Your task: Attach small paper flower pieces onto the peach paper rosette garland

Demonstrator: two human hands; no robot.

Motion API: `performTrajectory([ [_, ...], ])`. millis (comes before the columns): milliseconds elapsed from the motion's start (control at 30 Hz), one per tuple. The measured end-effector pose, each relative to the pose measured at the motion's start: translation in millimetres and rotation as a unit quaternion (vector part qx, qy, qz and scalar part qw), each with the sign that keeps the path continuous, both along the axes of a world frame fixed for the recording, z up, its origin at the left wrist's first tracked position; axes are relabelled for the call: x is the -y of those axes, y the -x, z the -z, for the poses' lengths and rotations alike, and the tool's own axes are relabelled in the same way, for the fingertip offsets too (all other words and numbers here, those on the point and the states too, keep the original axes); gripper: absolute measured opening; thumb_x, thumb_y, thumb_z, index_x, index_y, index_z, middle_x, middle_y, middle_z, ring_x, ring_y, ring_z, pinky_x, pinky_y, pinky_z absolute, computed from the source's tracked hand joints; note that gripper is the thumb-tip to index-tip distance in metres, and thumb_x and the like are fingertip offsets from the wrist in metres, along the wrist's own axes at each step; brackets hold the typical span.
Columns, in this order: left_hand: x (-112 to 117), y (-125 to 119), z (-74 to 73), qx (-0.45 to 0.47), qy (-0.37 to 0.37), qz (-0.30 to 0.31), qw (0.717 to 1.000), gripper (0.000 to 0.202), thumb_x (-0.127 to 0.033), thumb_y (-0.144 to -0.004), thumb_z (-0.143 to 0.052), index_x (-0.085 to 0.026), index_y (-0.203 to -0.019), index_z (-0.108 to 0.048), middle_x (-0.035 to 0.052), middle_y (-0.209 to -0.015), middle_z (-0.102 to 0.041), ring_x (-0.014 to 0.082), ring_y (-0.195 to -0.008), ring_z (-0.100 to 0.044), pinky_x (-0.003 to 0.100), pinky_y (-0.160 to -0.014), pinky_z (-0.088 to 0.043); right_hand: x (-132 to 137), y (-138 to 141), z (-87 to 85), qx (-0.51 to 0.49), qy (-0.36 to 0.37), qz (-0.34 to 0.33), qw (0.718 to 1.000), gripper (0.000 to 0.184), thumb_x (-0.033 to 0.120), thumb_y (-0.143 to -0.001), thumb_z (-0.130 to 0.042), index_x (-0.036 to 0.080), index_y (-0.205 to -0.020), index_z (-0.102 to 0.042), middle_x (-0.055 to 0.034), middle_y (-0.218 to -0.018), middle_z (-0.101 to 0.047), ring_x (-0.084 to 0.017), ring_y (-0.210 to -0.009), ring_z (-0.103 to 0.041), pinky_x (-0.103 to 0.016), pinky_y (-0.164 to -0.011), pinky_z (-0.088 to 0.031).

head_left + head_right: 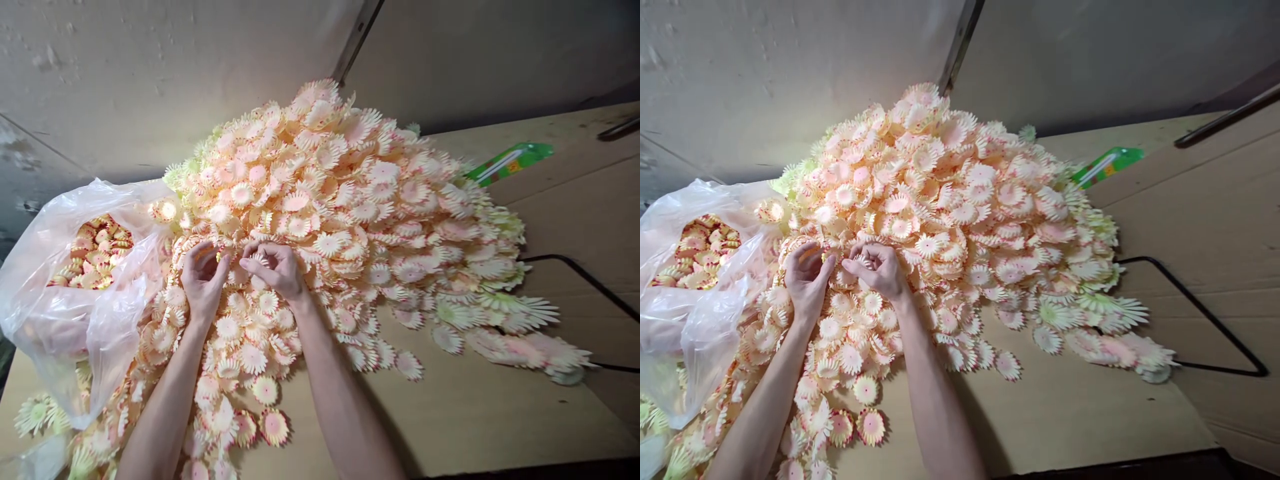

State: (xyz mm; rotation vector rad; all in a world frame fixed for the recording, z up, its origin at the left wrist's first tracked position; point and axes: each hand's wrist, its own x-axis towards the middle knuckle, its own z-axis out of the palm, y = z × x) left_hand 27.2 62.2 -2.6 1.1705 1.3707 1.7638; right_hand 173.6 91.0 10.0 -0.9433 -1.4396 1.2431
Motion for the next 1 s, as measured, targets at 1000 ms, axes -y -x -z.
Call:
performTrajectory([
  [1000, 2, 6, -1.7, 0.028, 0.024, 0.225, 0.974, 0.034, -0.024, -0.079, -0.073, -0.022, -0.113, -0.070, 0.0087, -0.119, -0.071, 0.0191, -0.105, -0.069, 0.030, -0.093, -0.057, -1, -8, 0.0, -0.101, 0.073, -0.023, 0.992, 0.018, 0.034, -0.073, -0.072, 0.016, -0.072, -0.075, 0.0030, -0.049, -0.056, -0.006, -0.042, -0.041, -0.021, -0.040, -0.029],
])
